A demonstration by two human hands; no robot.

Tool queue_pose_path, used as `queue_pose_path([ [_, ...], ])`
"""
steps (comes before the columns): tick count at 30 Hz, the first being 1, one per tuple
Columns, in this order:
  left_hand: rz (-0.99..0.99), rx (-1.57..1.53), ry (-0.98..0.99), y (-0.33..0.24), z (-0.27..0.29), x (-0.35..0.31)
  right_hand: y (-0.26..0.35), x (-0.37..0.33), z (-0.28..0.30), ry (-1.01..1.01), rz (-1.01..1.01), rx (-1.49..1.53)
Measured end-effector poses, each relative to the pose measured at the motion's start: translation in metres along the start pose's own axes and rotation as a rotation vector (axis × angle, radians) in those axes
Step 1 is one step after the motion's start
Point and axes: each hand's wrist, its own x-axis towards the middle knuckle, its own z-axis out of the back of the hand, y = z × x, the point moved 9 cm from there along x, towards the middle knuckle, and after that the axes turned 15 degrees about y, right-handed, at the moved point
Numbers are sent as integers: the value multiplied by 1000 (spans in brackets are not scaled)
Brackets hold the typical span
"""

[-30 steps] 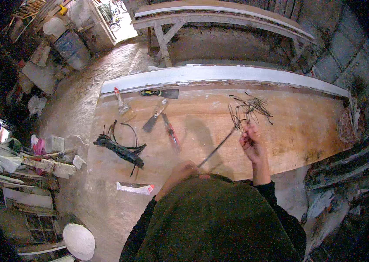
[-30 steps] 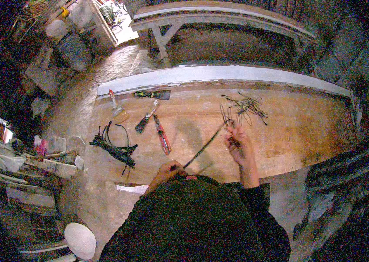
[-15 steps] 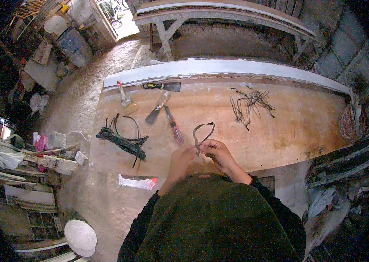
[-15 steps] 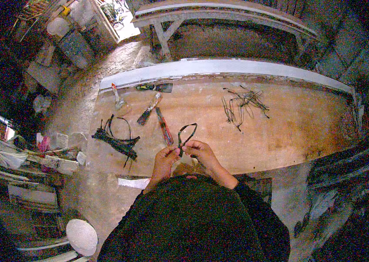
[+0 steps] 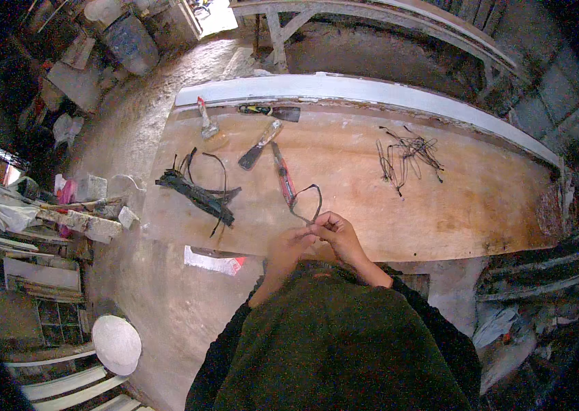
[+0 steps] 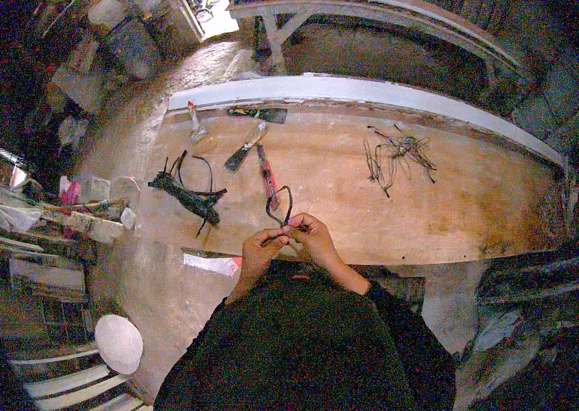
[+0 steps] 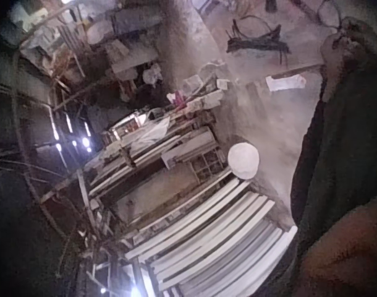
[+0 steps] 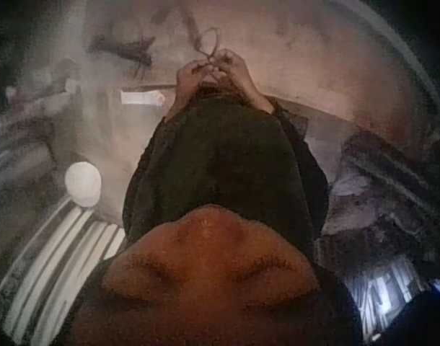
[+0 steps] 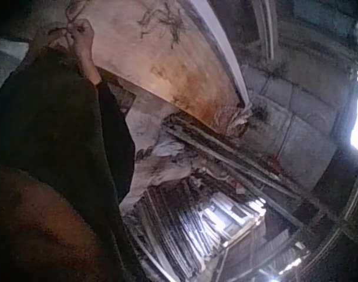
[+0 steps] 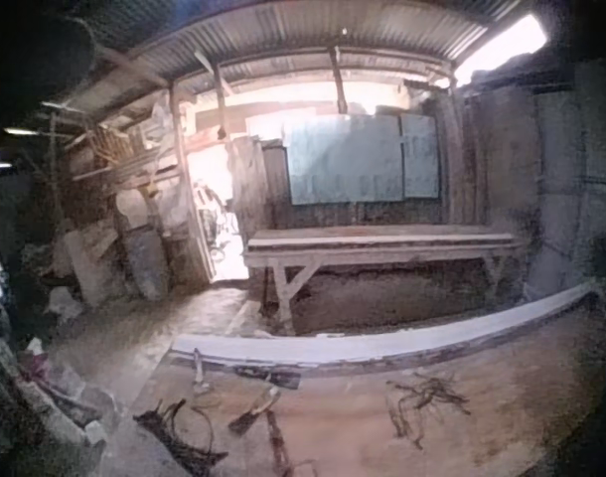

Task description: The person repeatedly picks up black cable ties from a workbench, bends them into loops, and places them on the table. The person handles the ties one at a time, using both hands to shape each piece before setting it down.

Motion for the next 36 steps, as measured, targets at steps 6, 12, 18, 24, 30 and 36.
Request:
queue_pose_path([
  [6, 29, -49, -102, 7, 21, -28, -19, 6, -24, 81, -14, -46],
  [12, 88, -107, -262, 26, 62, -83, -46, 16, -78, 183, -31, -118],
  [18, -16, -389, -467, 51, 109, -179, -97, 5, -182, 569, -186, -298],
  [24, -142, -651, -660, 66, 139, -287, -125, -32, -289, 831, -57, -446],
  [30, -217, -719, -789, 98, 166, -379, -145, -75, -378, 1012, 64, -770],
  [36, -216, -697, -960, 102, 176, -430, -177, -76, -410, 870, 24, -770],
])
